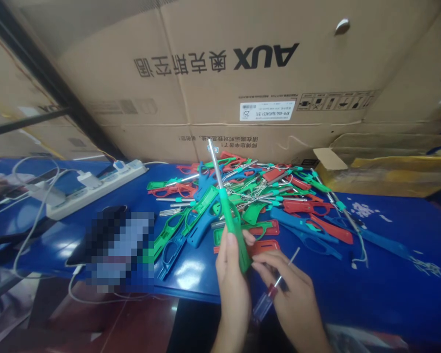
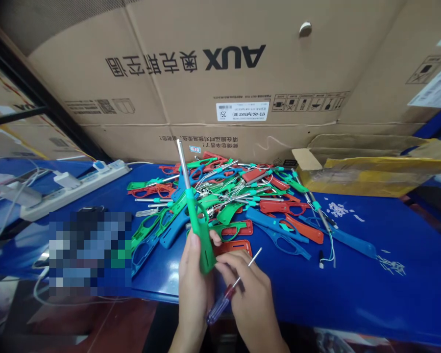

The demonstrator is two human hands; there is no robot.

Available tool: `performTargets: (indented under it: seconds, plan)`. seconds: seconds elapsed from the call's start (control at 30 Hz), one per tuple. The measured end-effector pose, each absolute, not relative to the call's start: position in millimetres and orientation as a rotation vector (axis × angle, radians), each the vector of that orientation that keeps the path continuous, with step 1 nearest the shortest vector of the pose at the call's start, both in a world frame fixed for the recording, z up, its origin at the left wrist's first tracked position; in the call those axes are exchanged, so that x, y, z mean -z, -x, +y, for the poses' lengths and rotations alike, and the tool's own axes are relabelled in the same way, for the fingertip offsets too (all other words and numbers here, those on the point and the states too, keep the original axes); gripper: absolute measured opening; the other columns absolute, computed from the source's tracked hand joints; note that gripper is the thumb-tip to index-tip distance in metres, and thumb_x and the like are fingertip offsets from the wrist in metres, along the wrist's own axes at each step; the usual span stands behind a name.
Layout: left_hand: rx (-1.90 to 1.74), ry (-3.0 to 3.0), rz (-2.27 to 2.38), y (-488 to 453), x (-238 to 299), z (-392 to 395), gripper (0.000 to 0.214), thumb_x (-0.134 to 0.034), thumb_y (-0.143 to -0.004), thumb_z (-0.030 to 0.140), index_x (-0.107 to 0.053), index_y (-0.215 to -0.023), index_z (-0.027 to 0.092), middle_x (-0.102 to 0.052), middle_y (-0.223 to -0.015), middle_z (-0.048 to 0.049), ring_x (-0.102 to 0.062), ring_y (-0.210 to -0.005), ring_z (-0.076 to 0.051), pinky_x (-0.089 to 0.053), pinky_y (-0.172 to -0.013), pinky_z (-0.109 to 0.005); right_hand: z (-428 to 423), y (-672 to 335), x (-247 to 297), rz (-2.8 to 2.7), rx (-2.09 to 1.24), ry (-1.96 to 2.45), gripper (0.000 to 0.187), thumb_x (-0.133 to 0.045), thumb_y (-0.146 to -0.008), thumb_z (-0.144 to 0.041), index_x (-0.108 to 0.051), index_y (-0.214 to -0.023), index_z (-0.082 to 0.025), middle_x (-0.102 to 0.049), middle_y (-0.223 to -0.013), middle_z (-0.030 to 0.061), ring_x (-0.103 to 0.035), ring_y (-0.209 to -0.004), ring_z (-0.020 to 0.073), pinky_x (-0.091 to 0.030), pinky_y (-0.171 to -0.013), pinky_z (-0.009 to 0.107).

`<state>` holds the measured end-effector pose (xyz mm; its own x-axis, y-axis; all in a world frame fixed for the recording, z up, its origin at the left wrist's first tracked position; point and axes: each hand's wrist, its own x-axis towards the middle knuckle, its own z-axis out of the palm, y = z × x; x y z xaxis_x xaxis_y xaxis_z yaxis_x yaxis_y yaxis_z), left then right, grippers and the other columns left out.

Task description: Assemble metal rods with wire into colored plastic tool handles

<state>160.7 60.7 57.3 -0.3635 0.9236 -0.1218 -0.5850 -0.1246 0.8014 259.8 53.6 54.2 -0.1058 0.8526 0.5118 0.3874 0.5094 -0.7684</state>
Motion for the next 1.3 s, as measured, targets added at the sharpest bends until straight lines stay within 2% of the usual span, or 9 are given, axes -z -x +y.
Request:
performTargets:
  seconds: [0.17, 0.43, 0.57, 0.7, 0.8, 0.97, 1.1, 1.2, 1.3]
  plan:
    - [-1.699, -0.495, 0.896, -160, -56, 60, 0.036, -0.062, -0.099, 0.054, -0.072, -0.094, 0.02, -0.063, -0.09, -0.003, -0.058, -0.088, -0.016, -0.047, -0.081, -0.021, 53, -260, -51, -1.715, -0.577, 1.082, 0.009, -0.068, -0.094, -0.02, -0.075, -0.091, -0.025, -0.077, -0.083, -0.0011, -0.074, -0.072, 0.0149, -0.059, -0.073, 0.02]
    - [-1.641, -0.452, 0.878, -161, -58, 58, 0.034, -0.066, -0.097, 0.053, -0.073, -0.103, 0.021, -0.064, -0.092, -0.0036, -0.058, -0.089, -0.016, -0.048, -0.083, -0.021, 51, -260, -49, -1.74, -0.632, 1.068, 0.01, -0.068, -0.094, -0.017, -0.074, -0.093, -0.026, -0.076, -0.085, -0.002, -0.073, -0.074, 0.0137, -0.056, -0.073, 0.018]
    - [-1.638, -0.402, 0.793, -164, -63, 57, 0.032, -0.067, -0.097, 0.052, -0.072, -0.099, 0.021, -0.062, -0.087, -0.0018, -0.057, -0.077, -0.013, -0.05, -0.079, -0.022, 49, -262, -49, -1.739, -0.69, 1.078, 0.011, -0.066, -0.095, -0.018, -0.073, -0.093, -0.027, -0.075, -0.085, -0.0025, -0.073, -0.075, 0.014, -0.055, -0.072, 0.019]
    - [-1.59, -0.315, 0.768, -164, -58, 55, 0.037, -0.074, -0.091, 0.054, -0.071, -0.114, 0.025, -0.068, -0.095, -0.0029, -0.065, -0.087, -0.017, -0.053, -0.083, -0.025, 48, -263, -51, -1.689, -0.711, 1.102, 0.011, -0.062, -0.097, -0.021, -0.071, -0.095, -0.027, -0.073, -0.083, -0.0028, -0.07, -0.071, 0.0129, -0.054, -0.068, 0.019]
    - [-1.565, -0.359, 0.77, -162, -55, 54, 0.039, -0.074, -0.09, 0.056, -0.07, -0.112, 0.025, -0.07, -0.098, -0.0037, -0.067, -0.093, -0.018, -0.054, -0.086, -0.026, 48, -263, -53, -1.679, -0.708, 1.116, 0.011, -0.059, -0.099, -0.022, -0.07, -0.098, -0.026, -0.074, -0.087, -0.0012, -0.07, -0.074, 0.0134, -0.054, -0.07, 0.019]
    - [-1.588, -0.403, 0.79, -163, -57, 55, 0.034, -0.067, -0.095, 0.057, -0.068, -0.101, 0.023, -0.065, -0.096, -0.0016, -0.06, -0.082, -0.014, -0.051, -0.077, -0.02, 48, -264, -56, -1.692, -0.803, 1.09, 0.016, -0.055, -0.102, -0.023, -0.069, -0.107, -0.025, -0.074, -0.09, -0.0004, -0.071, -0.078, 0.0126, -0.054, -0.072, 0.019]
    - [-1.584, -0.391, 0.806, -165, -62, 55, 0.034, -0.065, -0.096, 0.057, -0.067, -0.101, 0.023, -0.06, -0.09, -0.0002, -0.056, -0.077, -0.013, -0.05, -0.073, -0.02, 47, -264, -56, -1.704, -0.796, 1.098, 0.016, -0.055, -0.103, -0.024, -0.068, -0.11, -0.026, -0.075, -0.095, 0.0004, -0.072, -0.08, 0.0124, -0.054, -0.073, 0.018]
    - [-1.605, -0.42, 0.832, -167, -64, 53, 0.034, -0.066, -0.096, 0.058, -0.065, -0.104, 0.025, -0.056, -0.087, 0.0011, -0.053, -0.074, -0.012, -0.048, -0.069, -0.019, 46, -264, -53, -1.696, -0.804, 1.115, 0.015, -0.055, -0.102, -0.024, -0.067, -0.112, -0.026, -0.076, -0.096, 0.0006, -0.073, -0.081, 0.0126, -0.055, -0.072, 0.018]
    - [-1.577, -0.404, 0.853, -167, -65, 51, 0.039, -0.068, -0.094, 0.059, -0.063, -0.117, 0.028, -0.057, -0.093, 0.0006, -0.055, -0.079, -0.013, -0.049, -0.072, -0.019, 46, -265, -50, -1.711, -0.79, 1.126, 0.015, -0.056, -0.102, -0.023, -0.066, -0.113, -0.027, -0.076, -0.098, 0.0009, -0.074, -0.085, 0.013, -0.055, -0.075, 0.018]
